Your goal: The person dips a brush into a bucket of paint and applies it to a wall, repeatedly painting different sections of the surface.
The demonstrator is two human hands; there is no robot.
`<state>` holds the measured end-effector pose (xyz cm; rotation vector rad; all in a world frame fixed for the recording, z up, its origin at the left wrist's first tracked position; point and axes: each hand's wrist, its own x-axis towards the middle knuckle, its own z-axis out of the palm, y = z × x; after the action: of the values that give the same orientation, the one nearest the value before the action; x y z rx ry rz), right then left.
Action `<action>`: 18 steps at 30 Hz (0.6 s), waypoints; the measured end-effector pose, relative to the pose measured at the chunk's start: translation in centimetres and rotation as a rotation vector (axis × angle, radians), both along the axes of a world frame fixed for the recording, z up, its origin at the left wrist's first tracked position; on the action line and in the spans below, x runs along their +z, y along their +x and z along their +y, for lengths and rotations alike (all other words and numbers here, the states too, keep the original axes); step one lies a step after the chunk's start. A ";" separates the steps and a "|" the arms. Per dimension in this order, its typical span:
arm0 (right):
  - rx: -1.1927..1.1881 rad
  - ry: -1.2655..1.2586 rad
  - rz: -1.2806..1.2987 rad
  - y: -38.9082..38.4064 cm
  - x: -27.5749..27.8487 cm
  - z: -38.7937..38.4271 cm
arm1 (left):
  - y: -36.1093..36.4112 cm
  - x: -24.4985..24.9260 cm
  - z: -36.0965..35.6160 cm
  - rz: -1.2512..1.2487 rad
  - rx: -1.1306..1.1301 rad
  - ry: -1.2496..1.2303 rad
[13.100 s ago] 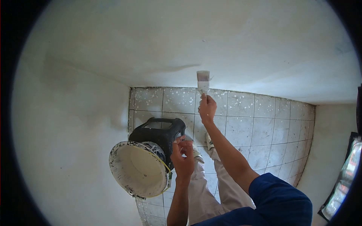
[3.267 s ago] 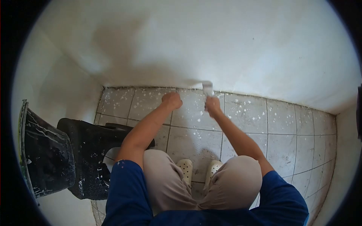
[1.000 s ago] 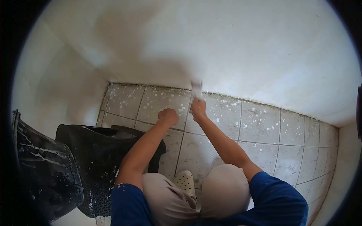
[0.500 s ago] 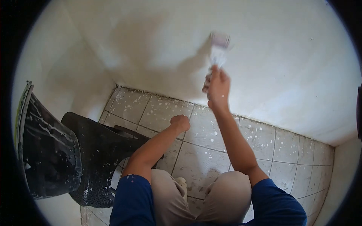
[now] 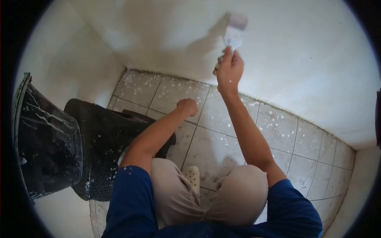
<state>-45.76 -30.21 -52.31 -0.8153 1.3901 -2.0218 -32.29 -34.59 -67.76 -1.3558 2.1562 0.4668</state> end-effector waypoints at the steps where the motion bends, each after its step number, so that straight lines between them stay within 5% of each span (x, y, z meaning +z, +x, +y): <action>1: -0.020 0.056 0.030 -0.3 -3.7 -1.1 | 0.5 -0.2 0.0 0.005 -0.009 -0.010; 2: -0.141 0.173 0.248 -1.0 -11.1 -3.0 | 1.0 -0.1 -0.2 0.012 -0.017 -0.026; 4: -0.026 0.494 0.086 -1.0 -18.0 -1.9 | 1.7 0.4 -0.9 -0.038 -0.026 -0.008; 10: 0.354 0.574 -0.291 3.7 -16.8 0.6 | 2.4 -0.1 -0.8 -0.038 -0.013 -0.023; 18: 0.422 0.636 -0.507 5.9 -21.0 -8.4 | 2.4 -1.7 -1.2 -0.055 -0.015 -0.017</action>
<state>-39.82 -38.63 -73.31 -0.2510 1.3014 -1.2289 -29.90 -35.80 -69.50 -1.3449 2.1294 0.4014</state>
